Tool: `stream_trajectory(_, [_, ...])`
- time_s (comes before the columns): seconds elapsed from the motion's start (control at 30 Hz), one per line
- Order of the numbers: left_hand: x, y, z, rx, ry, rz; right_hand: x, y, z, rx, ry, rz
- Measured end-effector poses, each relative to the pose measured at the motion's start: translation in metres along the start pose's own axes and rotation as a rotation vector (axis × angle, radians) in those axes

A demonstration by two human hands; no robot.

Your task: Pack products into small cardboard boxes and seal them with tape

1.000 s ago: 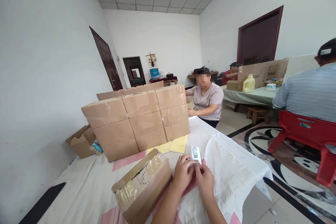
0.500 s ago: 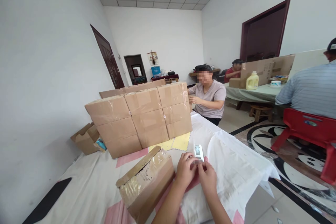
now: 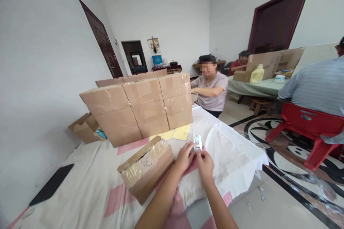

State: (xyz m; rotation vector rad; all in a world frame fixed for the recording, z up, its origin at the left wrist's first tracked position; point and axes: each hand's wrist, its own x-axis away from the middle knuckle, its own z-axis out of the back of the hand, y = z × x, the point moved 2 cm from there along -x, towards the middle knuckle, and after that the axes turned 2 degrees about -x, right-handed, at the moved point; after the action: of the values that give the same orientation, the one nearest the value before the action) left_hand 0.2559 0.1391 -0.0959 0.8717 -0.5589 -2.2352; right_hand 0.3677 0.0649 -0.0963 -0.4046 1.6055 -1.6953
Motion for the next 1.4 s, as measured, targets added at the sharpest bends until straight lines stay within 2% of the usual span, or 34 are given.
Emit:
stream_trajectory(0.37, [-0.003, -0.008, -0.006, -0.002, -0.090, 0.074, 0.000, 0.005, -0.003, -0.031, -0.043, -0.121])
stream_trajectory(0.6, [-0.005, -0.014, -0.006, 0.048, -0.091, 0.099, -0.002, -0.009, 0.001, -0.071, -0.038, -0.242])
stream_trajectory(0.83, [-0.005, -0.014, -0.003, 0.105, -0.096, 0.118, -0.006, -0.008, -0.003, -0.141, -0.038, -0.335])
stream_trajectory(1.13, [-0.004, -0.022, -0.013, 0.134, -0.064, 0.113, 0.004, -0.002, -0.012, -0.076, 0.035, -0.280])
stream_trajectory(1.4, [-0.003, -0.025, -0.018, 0.138, -0.031, 0.089, -0.004, 0.002, -0.006, 0.123, -0.057, -0.269])
